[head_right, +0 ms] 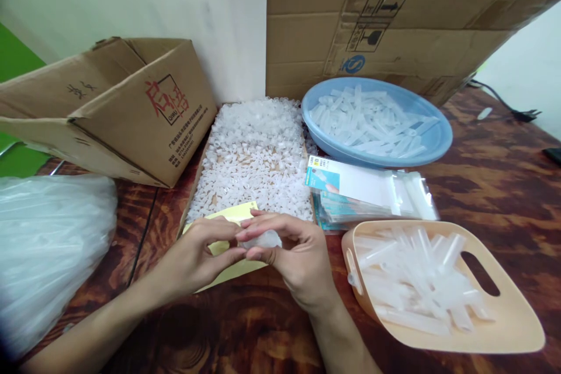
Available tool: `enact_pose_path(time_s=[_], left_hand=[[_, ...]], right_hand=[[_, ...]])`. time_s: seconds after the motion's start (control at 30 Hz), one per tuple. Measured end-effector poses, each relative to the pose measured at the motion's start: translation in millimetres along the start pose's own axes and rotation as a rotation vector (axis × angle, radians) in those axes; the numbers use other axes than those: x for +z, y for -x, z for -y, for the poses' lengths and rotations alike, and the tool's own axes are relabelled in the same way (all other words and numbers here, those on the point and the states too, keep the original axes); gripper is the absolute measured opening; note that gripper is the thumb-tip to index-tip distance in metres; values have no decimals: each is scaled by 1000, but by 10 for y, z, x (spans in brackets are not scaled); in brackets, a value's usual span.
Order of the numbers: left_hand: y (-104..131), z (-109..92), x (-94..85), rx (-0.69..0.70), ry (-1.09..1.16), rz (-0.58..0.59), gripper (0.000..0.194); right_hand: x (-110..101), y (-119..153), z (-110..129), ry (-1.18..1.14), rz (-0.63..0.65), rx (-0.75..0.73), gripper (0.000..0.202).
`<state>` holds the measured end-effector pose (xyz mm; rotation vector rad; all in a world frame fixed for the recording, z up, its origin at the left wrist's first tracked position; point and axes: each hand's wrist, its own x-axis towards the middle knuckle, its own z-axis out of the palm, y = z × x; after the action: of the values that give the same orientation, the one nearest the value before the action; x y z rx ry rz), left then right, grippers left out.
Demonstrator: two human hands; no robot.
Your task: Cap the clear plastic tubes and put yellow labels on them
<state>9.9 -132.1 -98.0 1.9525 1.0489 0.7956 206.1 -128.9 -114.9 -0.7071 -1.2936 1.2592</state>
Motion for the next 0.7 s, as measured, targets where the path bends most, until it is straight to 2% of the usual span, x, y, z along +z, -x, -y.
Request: enact_pose_path(time_s=[0.13, 0.2, 0.3, 0.5, 0.6, 0.7], left_hand=[[-40, 62, 170, 50, -152, -291, 13], [-50, 80, 221, 95, -248, -372, 13], [-55, 106, 266, 162, -363, -428, 16], [-105, 150, 291, 235, -513, -423, 11], [-167, 185, 205, 202, -601, -294, 16], [-192, 278, 74, 59, -704, -155, 36]], right_hand=[[72, 53, -113, -56, -267, 63, 23], [94, 71, -143, -50, -341, 88, 23], [107, 72, -161, -44, -401, 135, 24], [109, 10, -184, -66, -457, 194, 33], [85, -21, -216, -49, -505, 194, 32], [27, -50, -223, 26, -517, 145, 24]])
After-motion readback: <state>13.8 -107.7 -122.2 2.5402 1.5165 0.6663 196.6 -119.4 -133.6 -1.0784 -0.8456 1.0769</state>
